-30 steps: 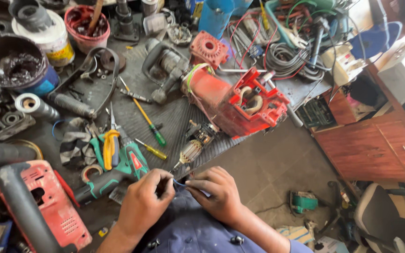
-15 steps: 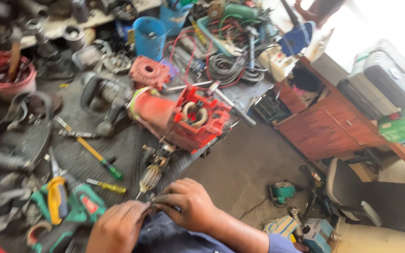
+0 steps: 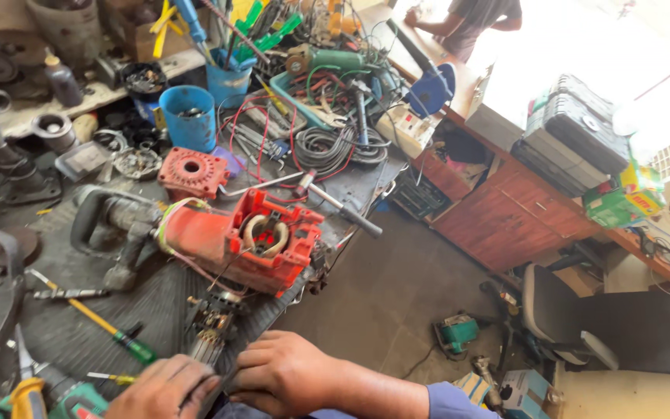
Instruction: The person repairs a red power tool on a cluttered workbench. They handle small internal components, use a cordless drill on parts, manipulate the armature and housing by hand, fit the rotor into the housing, and use pliers to work on the assembled tool.
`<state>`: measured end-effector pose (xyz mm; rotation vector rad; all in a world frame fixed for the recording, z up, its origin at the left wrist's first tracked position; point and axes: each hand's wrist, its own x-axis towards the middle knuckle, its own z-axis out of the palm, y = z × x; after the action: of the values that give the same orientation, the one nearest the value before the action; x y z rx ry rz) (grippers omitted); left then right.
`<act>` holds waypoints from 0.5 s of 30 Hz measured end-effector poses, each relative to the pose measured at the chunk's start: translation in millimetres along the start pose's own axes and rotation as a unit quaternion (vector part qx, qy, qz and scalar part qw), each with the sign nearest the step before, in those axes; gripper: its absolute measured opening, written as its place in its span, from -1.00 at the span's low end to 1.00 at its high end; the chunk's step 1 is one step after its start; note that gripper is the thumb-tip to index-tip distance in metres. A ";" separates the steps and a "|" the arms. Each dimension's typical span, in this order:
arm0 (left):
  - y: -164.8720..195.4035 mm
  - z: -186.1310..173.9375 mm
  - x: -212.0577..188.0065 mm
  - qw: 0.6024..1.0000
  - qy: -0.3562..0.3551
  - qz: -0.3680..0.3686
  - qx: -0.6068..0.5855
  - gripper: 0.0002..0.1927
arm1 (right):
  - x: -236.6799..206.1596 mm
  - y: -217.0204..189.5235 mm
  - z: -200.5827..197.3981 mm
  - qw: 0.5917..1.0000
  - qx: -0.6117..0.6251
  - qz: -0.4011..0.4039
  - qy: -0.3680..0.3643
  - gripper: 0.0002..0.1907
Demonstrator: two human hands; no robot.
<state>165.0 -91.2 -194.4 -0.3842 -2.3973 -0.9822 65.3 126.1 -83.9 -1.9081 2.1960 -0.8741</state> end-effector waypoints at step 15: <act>-9.9 48.9 29.5 0.996 0.020 0.021 0.089 -0.88 | -44.1 70.9 24.0 0.993 0.021 -0.091 -0.067 -0.80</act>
<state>118.9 -61.3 -213.0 -0.3440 -2.4078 -0.7438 22.9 162.4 -150.4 -2.1052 1.9379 -0.7856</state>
